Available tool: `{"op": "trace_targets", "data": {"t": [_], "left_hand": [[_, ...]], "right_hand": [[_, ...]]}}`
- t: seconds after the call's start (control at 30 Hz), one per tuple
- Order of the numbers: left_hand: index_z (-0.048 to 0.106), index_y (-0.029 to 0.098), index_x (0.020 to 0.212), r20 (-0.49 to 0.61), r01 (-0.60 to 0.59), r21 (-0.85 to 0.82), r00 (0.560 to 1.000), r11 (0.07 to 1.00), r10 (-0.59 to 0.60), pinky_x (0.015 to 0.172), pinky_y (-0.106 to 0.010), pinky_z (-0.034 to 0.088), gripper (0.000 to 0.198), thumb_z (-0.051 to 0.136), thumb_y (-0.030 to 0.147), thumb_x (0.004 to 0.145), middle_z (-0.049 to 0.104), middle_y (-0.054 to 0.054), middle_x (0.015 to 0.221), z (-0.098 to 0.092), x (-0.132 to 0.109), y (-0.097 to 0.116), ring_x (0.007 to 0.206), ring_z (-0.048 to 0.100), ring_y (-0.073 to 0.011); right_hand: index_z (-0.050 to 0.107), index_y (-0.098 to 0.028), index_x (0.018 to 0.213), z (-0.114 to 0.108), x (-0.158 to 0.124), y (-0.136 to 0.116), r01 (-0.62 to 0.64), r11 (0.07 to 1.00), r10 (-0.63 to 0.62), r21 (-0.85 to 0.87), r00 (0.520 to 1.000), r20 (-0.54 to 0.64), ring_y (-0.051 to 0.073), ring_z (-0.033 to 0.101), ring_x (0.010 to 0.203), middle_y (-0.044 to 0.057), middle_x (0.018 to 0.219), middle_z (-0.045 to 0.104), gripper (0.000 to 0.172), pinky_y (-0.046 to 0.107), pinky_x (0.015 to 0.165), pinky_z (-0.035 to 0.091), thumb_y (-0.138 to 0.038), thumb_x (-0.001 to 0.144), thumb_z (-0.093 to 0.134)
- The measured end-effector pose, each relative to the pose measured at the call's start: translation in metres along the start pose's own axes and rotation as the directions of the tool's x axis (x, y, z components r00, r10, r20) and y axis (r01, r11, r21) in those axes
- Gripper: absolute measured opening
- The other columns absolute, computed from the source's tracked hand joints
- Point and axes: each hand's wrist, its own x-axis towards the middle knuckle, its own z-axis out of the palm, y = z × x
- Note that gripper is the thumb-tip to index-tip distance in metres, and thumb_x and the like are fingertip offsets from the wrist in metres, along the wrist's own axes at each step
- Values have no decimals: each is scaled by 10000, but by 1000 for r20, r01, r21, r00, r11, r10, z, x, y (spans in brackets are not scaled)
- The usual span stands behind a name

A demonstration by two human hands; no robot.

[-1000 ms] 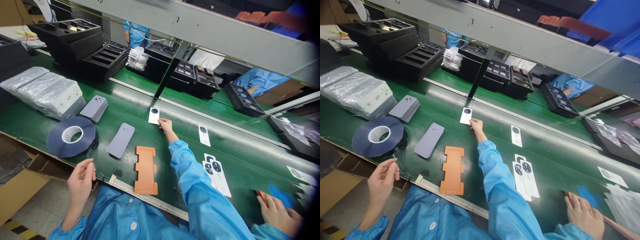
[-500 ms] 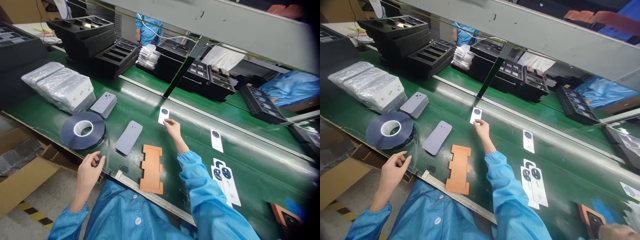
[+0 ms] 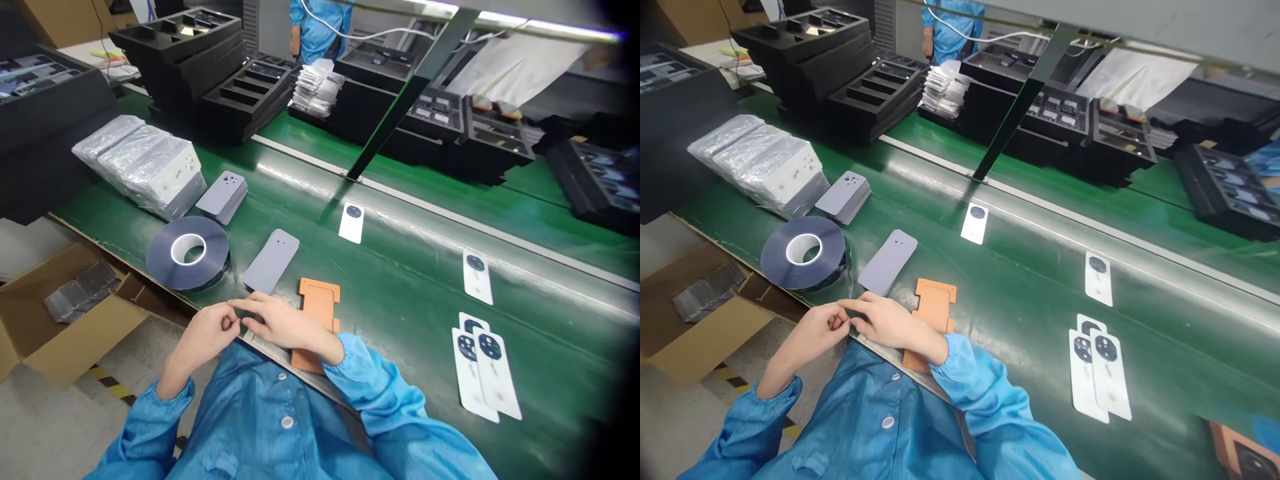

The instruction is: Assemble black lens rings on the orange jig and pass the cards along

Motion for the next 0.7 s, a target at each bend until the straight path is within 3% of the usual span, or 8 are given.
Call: {"op": "trace_targets", "data": {"t": [0.1,0.2,0.27,0.33,0.4,0.47,0.57,0.7], "left_hand": [[487,213,621,174,-5,-62,985,998,16,569,-280,300,260,570,264,862,507,39,603,-7,-5,7,574,455,-129],[605,210,685,204,16,-154,979,988,15,556,-268,353,189,594,272,864,559,34,628,-10,-6,4,576,494,-130],[664,210,766,111,3,-190,994,982,18,567,-262,400,130,603,263,868,606,24,673,-9,-3,-3,604,542,-136],[700,212,861,-55,-30,-190,998,981,20,606,-264,453,92,629,269,878,664,4,762,-5,2,-12,673,605,-147],[731,215,991,-230,-50,-191,973,980,4,661,-275,513,148,677,311,891,716,-24,877,1,8,-20,762,664,-165],[747,217,1097,-330,-70,-215,944,974,-5,701,-294,561,249,713,361,898,753,-56,1003,7,13,-26,834,703,-183],[771,213,1125,-353,-106,-250,935,962,12,718,-311,598,279,716,388,914,774,-90,1146,15,17,-30,870,730,-194],[790,202,1114,-354,-89,-287,935,954,-19,780,-331,628,289,720,404,919,790,-102,1158,17,18,-33,909,750,-209]], "right_hand": [[606,-209,1464,11,5,4,-2,998,4,-65,999,41,210,700,1082,120,1341,654,435,339,951,560,-202,1040,513],[685,-178,1314,16,6,6,11,998,-9,-70,999,31,215,706,1043,113,1231,698,338,334,913,565,-170,1013,531],[701,-177,1266,16,5,6,14,998,-13,-55,1000,3,221,709,1049,107,1194,719,315,340,923,564,-153,993,547],[706,-176,1255,15,5,5,11,999,-12,-48,1000,-20,230,711,1081,111,1221,729,309,351,951,562,-157,988,552],[710,-166,1254,14,5,4,8,999,-9,-51,1000,-27,237,715,1113,119,1268,729,313,358,977,562,-161,991,541],[713,-152,1260,13,5,3,9,998,-10,-55,1000,-18,245,720,1142,128,1324,720,325,363,993,564,-158,990,531],[706,-136,1300,12,6,2,8,998,-8,-57,1000,-2,257,710,1212,142,1420,687,360,367,1028,560,-153,983,537],[673,-120,1380,15,7,7,13,999,-14,-48,999,-32,273,682,1294,156,1479,657,427,384,1080,545,-167,971,557]]}}
